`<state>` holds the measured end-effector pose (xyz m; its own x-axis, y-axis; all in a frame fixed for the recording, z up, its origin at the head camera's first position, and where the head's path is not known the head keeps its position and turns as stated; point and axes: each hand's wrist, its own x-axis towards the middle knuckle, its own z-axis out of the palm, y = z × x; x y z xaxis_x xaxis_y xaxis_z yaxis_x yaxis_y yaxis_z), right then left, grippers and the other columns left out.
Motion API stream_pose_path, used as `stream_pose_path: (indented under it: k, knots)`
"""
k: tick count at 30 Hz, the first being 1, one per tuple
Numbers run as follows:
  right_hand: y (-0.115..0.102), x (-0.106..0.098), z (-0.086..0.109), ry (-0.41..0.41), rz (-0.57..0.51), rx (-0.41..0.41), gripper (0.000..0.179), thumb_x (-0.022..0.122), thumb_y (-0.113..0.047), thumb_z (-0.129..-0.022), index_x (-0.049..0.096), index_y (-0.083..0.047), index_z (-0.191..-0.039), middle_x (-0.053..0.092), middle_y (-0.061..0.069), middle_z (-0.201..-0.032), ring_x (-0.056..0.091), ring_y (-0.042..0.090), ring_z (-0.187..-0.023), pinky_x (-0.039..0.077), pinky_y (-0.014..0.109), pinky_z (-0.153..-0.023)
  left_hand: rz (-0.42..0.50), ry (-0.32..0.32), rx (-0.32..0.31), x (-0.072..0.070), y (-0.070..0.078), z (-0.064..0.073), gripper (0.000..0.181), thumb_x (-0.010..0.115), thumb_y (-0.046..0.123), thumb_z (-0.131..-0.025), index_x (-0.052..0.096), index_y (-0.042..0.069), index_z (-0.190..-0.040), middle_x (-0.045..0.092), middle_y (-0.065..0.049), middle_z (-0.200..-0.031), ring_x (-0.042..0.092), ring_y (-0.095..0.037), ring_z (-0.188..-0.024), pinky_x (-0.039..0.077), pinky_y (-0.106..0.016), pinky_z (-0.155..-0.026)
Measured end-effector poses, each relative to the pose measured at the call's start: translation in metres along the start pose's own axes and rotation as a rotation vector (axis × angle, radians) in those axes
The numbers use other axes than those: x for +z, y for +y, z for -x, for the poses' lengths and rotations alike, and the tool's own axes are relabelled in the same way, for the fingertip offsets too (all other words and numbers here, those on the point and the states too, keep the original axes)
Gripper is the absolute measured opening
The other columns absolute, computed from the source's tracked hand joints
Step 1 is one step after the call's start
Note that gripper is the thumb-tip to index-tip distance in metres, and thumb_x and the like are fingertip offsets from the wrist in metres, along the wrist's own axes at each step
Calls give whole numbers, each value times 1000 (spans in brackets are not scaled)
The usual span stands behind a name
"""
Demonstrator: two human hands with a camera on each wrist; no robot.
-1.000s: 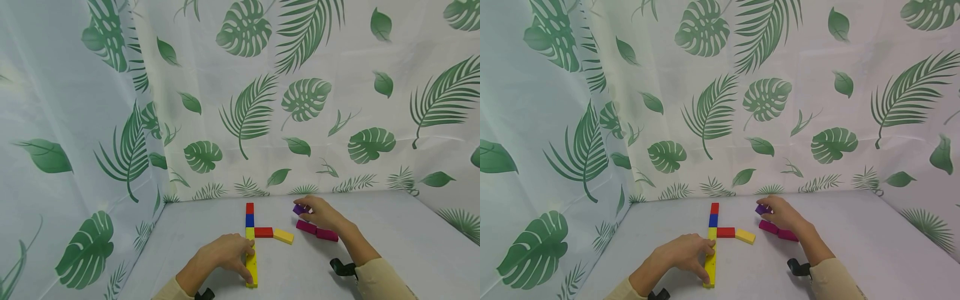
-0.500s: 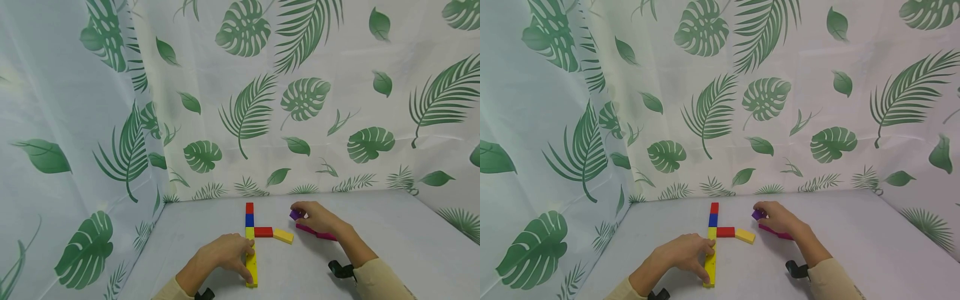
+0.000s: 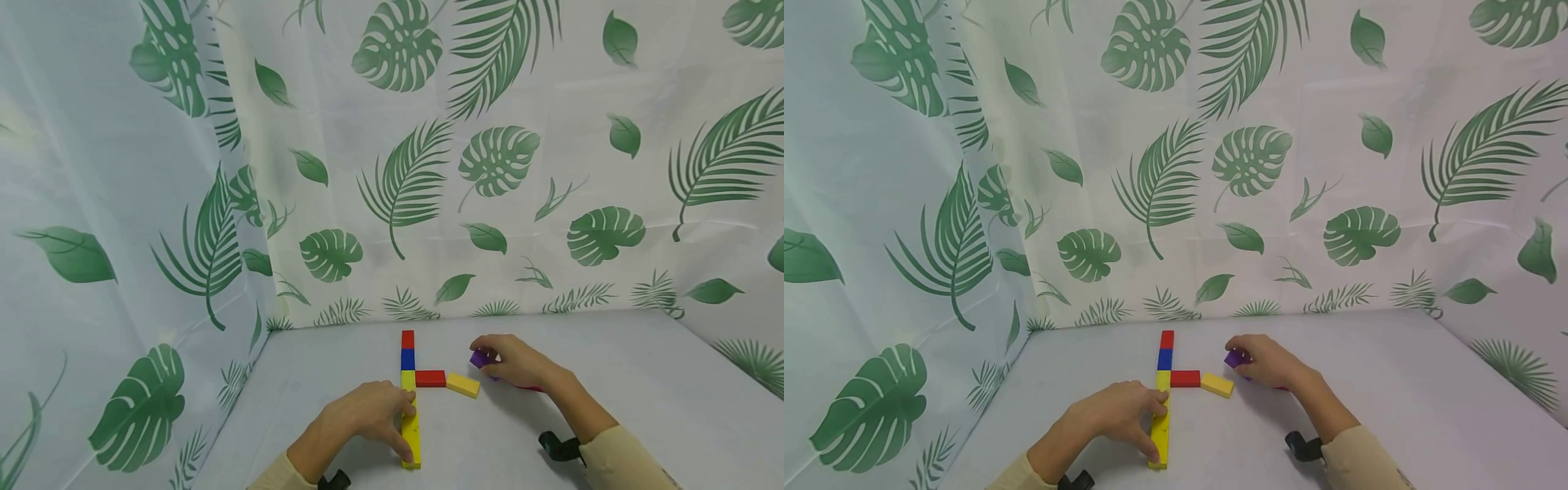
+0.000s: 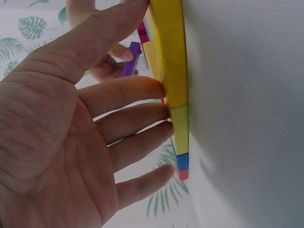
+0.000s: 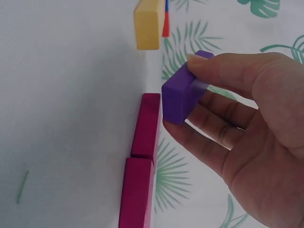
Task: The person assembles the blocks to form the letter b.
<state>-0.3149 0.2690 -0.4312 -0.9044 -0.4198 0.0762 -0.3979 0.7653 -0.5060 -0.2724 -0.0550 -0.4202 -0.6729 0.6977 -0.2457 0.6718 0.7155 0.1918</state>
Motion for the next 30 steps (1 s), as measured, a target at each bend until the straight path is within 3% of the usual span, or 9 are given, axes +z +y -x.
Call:
stream_pose_path:
  k: [8,22,30]
  knots:
    - [-6,-1,2,-20,-45,-43,40,79,-11,-92,67,-5,-130,70,-2,-105,63,16,-96,60,25,-80,12,-8,-5,-1,0,0,63,88,60,-74,75,32,-129,60,11,-149,62,-11,-127,54,-38,-106]
    - [-14,-2,3,-113,-60,-42,30,83,-16,-88,71,-11,-115,70,-4,-100,63,16,-92,60,35,-84,10,-7,-12,-1,1,0,63,88,61,-74,75,33,-129,60,12,-149,61,-11,-126,54,-37,-106]
    - [-17,-3,5,-153,-50,-17,27,85,-15,-86,72,-14,-110,70,-5,-97,62,16,-90,58,33,-81,15,-10,-20,-1,1,1,62,88,60,-74,75,33,-128,60,12,-149,62,-11,-124,54,-37,-106]
